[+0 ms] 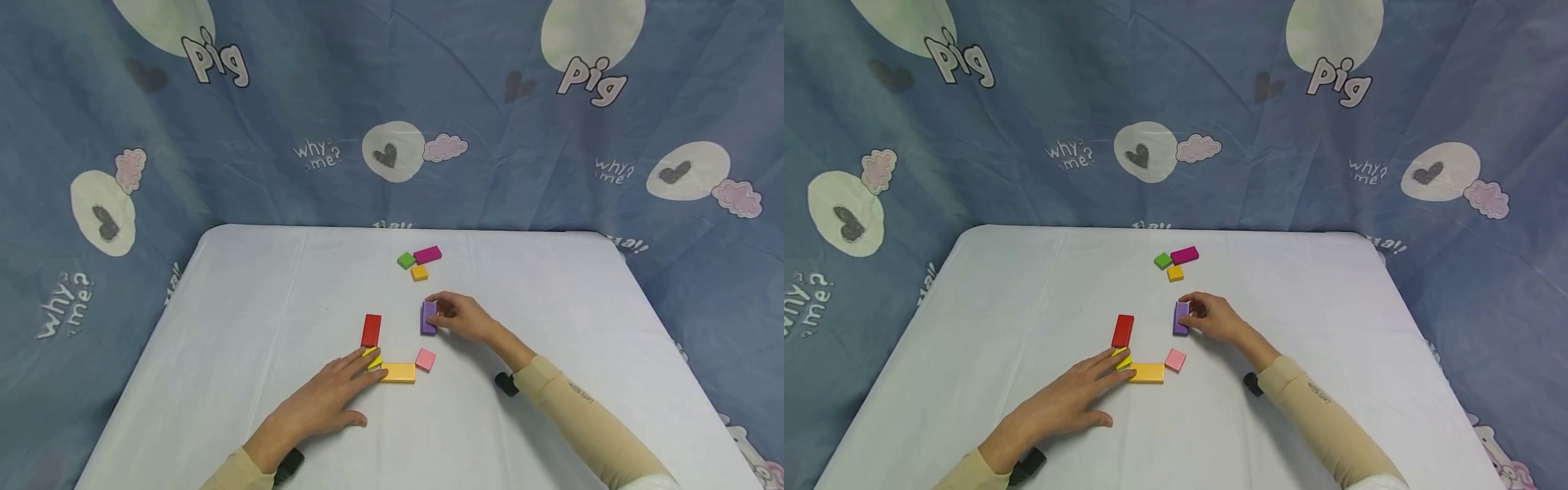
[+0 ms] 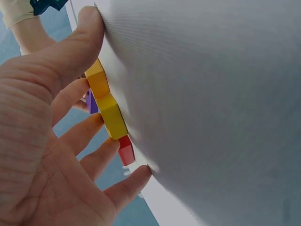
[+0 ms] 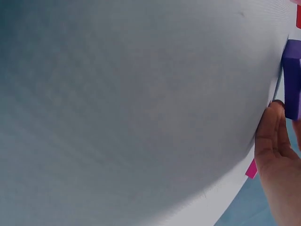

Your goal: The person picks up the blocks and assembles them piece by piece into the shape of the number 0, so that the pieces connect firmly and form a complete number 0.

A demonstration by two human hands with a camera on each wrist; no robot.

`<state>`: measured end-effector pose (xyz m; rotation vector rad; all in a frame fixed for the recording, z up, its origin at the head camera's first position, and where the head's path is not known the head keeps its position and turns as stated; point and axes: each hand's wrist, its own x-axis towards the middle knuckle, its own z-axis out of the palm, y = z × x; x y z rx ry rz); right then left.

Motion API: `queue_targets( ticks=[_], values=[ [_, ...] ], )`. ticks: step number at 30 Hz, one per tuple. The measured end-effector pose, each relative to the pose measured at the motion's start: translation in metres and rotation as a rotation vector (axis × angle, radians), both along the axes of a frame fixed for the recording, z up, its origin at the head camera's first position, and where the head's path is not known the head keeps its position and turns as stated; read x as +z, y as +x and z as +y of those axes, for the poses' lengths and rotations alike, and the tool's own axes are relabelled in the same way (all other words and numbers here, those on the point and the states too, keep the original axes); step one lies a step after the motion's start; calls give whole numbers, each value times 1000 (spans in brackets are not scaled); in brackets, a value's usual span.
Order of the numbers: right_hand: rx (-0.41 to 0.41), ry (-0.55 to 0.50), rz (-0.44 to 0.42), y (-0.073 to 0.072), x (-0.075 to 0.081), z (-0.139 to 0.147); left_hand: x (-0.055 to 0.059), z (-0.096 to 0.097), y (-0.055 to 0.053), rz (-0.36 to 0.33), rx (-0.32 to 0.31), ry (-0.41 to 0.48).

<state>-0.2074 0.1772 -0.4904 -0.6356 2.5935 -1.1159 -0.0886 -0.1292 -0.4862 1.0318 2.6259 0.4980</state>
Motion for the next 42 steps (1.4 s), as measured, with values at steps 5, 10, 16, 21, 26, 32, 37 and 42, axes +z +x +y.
queue_targets(
  ticks=[5, 10, 16, 21, 26, 32, 37, 42],
  values=[
    [-4, 15, 38, 1, -1, -1, 0, 0, -1, -4, 3, -5],
    [0, 18, 72, 2, 0, -1, 0, 0, -2, 13, -7, 1],
    [16, 23, 84, 2, -1, -2, 0, -1, -2, 19, -13, 12],
    [30, 26, 79, 5, -1, -2, -1, -1, -2, 4, -8, 9],
    [37, 36, 77, 8, -2, -3, -2, -1, -1, 0, -4, 5],
    [45, 43, 70, 10, -2, -3, 0, 0, -1, -14, 5, 0],
    [56, 53, 63, 10, -3, -3, 0, 0, -1, -17, 9, -3],
    [77, 51, 70, 9, -5, -3, -2, 0, -1, -13, 11, -7]
  ],
)
